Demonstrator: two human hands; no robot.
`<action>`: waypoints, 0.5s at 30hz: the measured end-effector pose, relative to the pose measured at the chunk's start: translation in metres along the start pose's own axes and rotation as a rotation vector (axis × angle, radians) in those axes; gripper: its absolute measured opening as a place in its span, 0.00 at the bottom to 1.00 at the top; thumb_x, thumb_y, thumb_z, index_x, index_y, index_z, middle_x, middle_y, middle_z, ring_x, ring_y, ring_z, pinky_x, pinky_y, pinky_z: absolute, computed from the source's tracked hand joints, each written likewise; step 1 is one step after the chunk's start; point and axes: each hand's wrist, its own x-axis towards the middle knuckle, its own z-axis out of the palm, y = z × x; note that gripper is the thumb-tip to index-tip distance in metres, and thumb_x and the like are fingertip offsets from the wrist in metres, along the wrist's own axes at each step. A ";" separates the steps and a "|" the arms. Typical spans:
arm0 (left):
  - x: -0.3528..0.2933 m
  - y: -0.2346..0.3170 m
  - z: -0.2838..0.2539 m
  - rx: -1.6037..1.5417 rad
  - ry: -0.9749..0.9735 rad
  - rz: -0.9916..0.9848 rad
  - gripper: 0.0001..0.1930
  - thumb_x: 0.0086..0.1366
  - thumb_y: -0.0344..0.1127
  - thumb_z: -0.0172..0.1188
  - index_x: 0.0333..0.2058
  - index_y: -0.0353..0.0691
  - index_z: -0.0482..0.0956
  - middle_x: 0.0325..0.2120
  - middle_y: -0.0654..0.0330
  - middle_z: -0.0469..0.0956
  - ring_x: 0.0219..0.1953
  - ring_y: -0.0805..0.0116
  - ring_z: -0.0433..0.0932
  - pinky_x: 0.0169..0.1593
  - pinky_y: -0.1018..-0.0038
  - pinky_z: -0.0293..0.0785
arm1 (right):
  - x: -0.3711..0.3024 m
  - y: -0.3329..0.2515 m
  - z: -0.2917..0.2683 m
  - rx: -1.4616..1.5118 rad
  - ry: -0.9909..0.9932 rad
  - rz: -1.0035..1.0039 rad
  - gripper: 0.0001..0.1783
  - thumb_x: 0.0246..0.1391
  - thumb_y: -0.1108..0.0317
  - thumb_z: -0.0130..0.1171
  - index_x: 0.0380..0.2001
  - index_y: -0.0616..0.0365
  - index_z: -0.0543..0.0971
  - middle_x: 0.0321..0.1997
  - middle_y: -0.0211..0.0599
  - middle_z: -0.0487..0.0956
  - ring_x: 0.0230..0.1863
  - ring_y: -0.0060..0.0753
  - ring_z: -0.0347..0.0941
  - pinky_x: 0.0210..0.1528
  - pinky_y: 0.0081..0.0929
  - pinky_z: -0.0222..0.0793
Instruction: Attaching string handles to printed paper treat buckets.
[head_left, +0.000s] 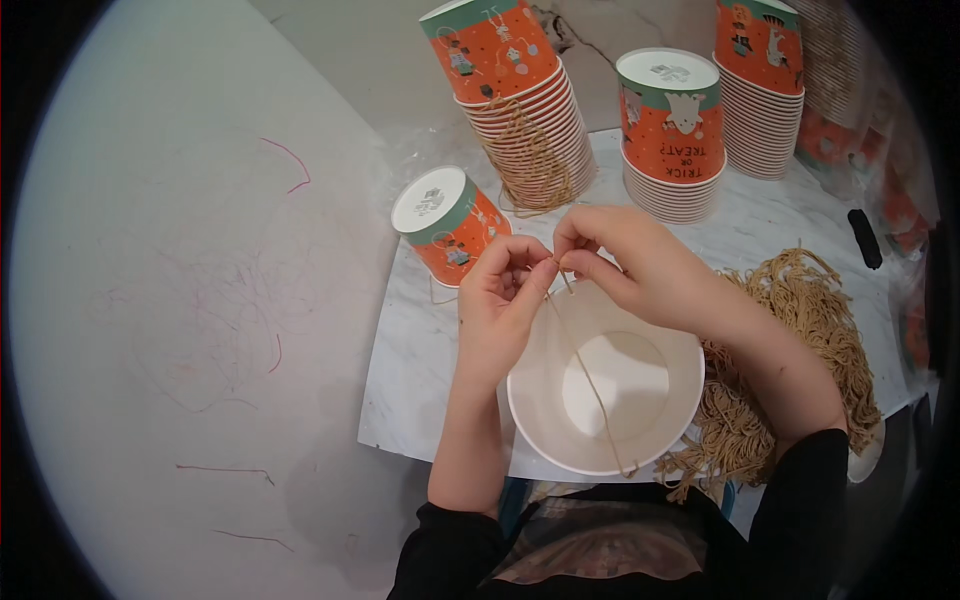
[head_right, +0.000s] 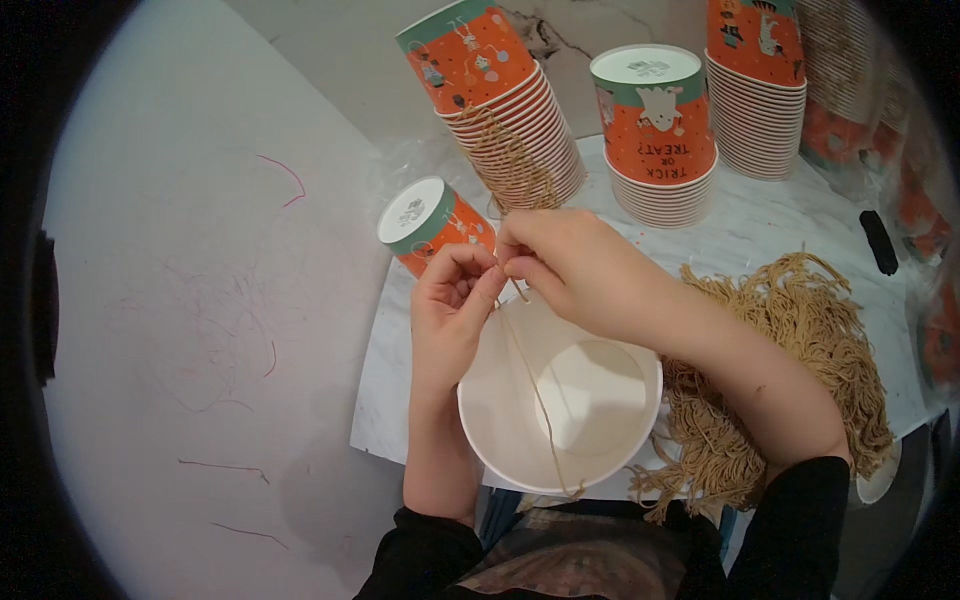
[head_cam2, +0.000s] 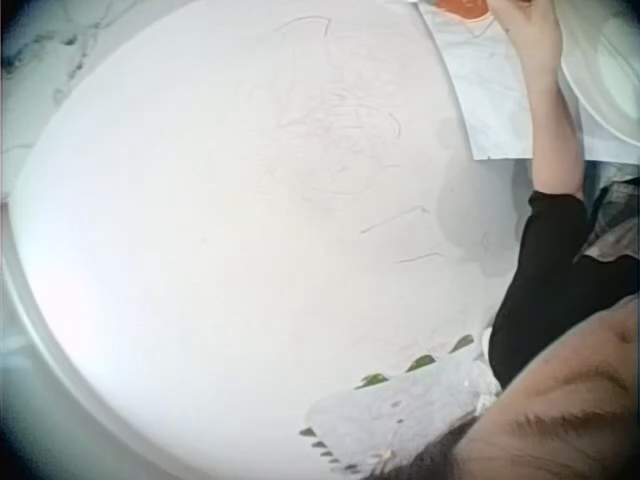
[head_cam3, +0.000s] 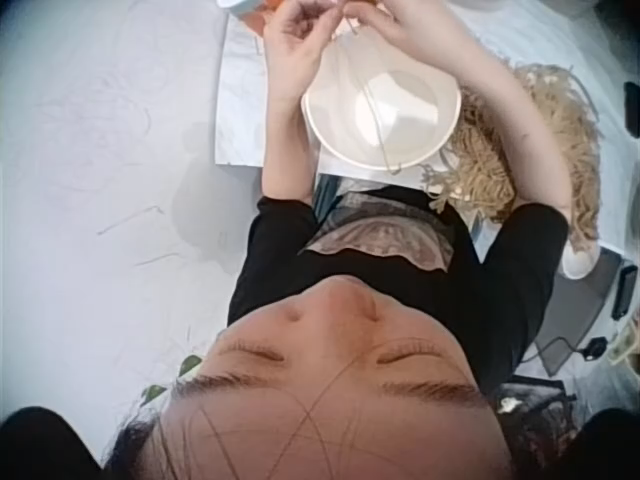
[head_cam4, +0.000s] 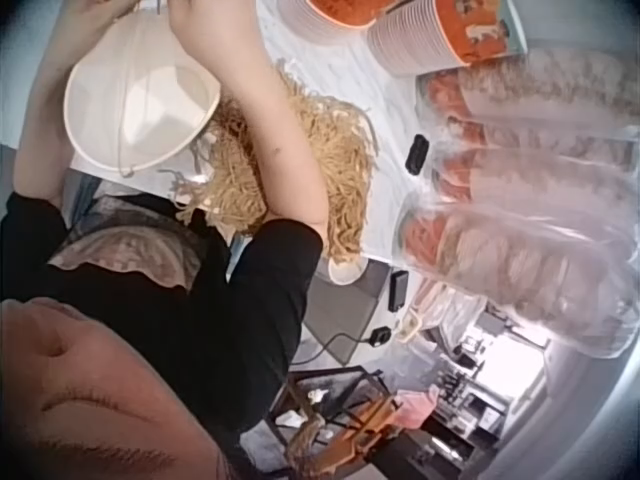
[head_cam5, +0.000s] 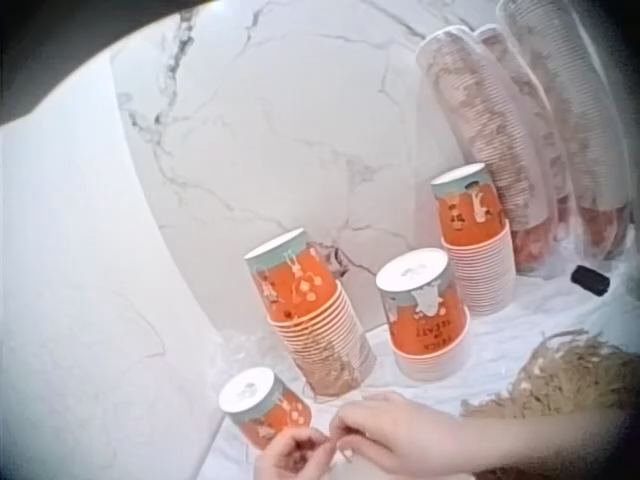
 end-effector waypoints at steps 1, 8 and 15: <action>0.001 -0.001 -0.001 0.001 -0.019 0.008 0.04 0.69 0.23 0.60 0.41 0.35 0.75 0.34 0.68 0.76 0.32 0.85 0.72 0.36 0.85 0.68 | 0.000 0.002 0.000 -0.002 0.002 0.002 0.05 0.59 0.74 0.58 0.37 0.63 0.74 0.32 0.43 0.79 0.36 0.47 0.78 0.46 0.39 0.73; 0.001 0.000 -0.004 -0.114 -0.070 -0.077 0.05 0.69 0.26 0.62 0.41 0.35 0.75 0.35 0.68 0.77 0.35 0.83 0.74 0.40 0.83 0.70 | 0.002 0.015 0.002 0.228 -0.021 0.035 0.06 0.60 0.72 0.59 0.37 0.64 0.75 0.31 0.41 0.80 0.33 0.36 0.78 0.38 0.32 0.72; 0.002 0.002 -0.005 -0.123 -0.070 -0.134 0.05 0.69 0.26 0.62 0.41 0.35 0.75 0.35 0.68 0.77 0.35 0.84 0.74 0.40 0.84 0.70 | 0.000 0.019 0.006 0.231 0.017 0.069 0.08 0.61 0.70 0.60 0.34 0.63 0.74 0.29 0.38 0.79 0.32 0.35 0.76 0.38 0.32 0.71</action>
